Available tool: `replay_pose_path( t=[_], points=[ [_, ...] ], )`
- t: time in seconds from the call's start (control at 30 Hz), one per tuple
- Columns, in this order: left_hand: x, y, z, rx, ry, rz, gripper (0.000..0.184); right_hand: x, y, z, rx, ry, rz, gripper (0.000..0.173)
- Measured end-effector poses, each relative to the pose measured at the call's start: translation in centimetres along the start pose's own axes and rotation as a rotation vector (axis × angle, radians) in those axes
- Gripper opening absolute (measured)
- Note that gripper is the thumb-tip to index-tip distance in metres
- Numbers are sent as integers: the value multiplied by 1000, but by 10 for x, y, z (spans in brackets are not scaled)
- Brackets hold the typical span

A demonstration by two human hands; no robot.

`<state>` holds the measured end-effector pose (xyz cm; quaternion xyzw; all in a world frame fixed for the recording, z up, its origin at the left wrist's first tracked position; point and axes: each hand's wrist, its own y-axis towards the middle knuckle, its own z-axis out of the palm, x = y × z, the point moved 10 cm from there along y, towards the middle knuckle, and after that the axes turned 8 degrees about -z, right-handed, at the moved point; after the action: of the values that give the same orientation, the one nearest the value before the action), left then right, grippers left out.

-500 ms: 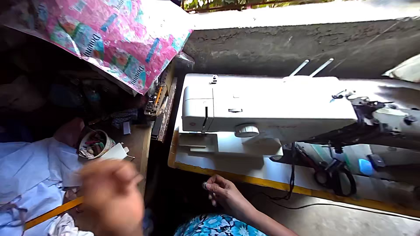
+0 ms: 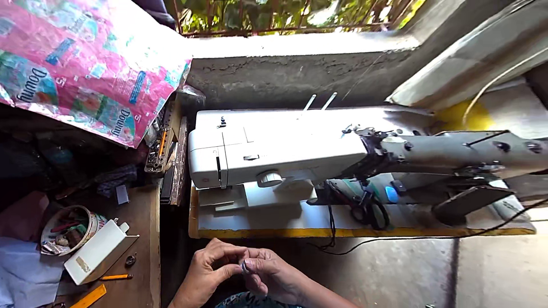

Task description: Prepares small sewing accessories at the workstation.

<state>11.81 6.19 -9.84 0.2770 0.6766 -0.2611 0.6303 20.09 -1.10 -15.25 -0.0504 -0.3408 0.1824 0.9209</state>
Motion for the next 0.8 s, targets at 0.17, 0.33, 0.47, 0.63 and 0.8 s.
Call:
replay_pose_path(
  t=[0.17,0.33,0.47,0.63,0.8],
  points=[
    [-13,-12,-1,-73,115,129,32,-1,6,13,-44,84,-50,10],
    [0,-21,-13,-283,-116,26,28,-13,12,20,-122,89,-128,18],
    [10,-30,-34,-444,-299,-42,25,-14,9,15,-222,-214,-210,16],
    [13,-36,-65,-537,-284,-79,29,-4,11,30,-214,-504,-347,11],
    [53,-41,-47,-468,-1001,-568,27,-3,12,46,-156,-607,-391,9]
  ],
)
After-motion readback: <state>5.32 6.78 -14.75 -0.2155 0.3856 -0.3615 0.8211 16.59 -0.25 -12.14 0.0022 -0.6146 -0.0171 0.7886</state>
